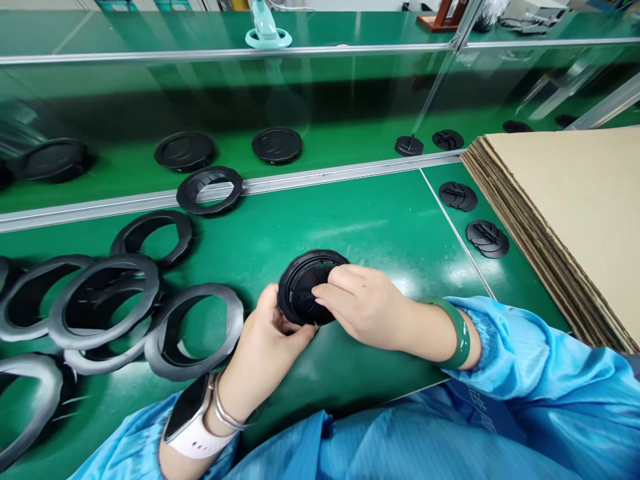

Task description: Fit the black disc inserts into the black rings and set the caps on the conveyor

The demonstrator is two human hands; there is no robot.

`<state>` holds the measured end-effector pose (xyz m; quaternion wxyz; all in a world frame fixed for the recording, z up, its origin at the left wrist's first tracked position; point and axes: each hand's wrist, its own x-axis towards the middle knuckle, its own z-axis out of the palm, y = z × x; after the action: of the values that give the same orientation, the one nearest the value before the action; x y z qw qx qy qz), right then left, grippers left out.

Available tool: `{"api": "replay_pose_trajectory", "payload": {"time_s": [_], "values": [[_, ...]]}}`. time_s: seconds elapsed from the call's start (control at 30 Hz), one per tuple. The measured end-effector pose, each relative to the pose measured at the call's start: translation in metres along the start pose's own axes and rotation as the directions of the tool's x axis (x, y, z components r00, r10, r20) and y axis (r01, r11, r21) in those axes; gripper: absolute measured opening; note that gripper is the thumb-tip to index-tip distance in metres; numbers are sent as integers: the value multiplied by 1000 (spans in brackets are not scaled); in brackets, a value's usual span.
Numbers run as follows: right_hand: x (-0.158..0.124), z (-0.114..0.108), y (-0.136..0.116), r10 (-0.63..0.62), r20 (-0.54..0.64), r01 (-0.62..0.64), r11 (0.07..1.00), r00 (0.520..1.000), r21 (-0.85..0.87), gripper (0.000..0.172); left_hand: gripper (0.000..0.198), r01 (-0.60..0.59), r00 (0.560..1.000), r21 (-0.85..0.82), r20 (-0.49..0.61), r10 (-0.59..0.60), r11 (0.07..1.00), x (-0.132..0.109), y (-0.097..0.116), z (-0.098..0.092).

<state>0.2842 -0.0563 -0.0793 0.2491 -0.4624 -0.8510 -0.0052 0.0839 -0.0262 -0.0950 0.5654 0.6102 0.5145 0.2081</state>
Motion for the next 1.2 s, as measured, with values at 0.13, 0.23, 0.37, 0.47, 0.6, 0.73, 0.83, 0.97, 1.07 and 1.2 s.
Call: {"api": "replay_pose_trajectory", "payload": {"time_s": [0.13, 0.23, 0.37, 0.47, 0.6, 0.73, 0.83, 0.97, 1.07, 1.2], "values": [[1, -5, -11, -4, -25, 3, 997, 1000, -73, 30, 44, -34, 999, -14, -29, 34, 999, -1, -2, 2], [2, -7, -13, 3, -9, -4, 996, 1000, -85, 30, 44, -62, 998, 8, -28, 62, 998, -2, -2, 3], [2, -5, -12, 25, -1, -25, 997, 1000, -76, 31, 44, -76, 996, 34, -37, 77, 997, -3, -2, 5], [1, -1, -11, 37, -12, -38, 997, 999, -67, 30, 48, -72, 996, 16, -43, 72, 997, -2, -1, 6], [0, 6, -8, 48, 3, -47, 998, 999, -44, 26, 55, -45, 999, -18, -29, 44, 999, 0, 0, 5], [0, 13, -6, 33, 2, -33, 999, 999, -37, 37, 56, -30, 999, -24, -20, 30, 999, 2, -1, 4], [2, 15, -7, 44, 38, -41, 997, 998, -63, 41, 57, -34, 999, -6, -22, 34, 999, 2, -3, 4], [5, 14, -12, 83, 107, -70, 990, 991, -122, 43, 57, -37, 999, -12, -27, 36, 999, 2, -4, 4], [6, 13, -17, 100, 116, -82, 985, 988, -153, 43, 57, -37, 999, -28, -13, 36, 999, 2, -3, 5], [5, 12, -19, 110, 136, -87, 982, 985, -167, 44, 56, -51, 999, -39, -5, 51, 998, 2, -5, 7]]}}
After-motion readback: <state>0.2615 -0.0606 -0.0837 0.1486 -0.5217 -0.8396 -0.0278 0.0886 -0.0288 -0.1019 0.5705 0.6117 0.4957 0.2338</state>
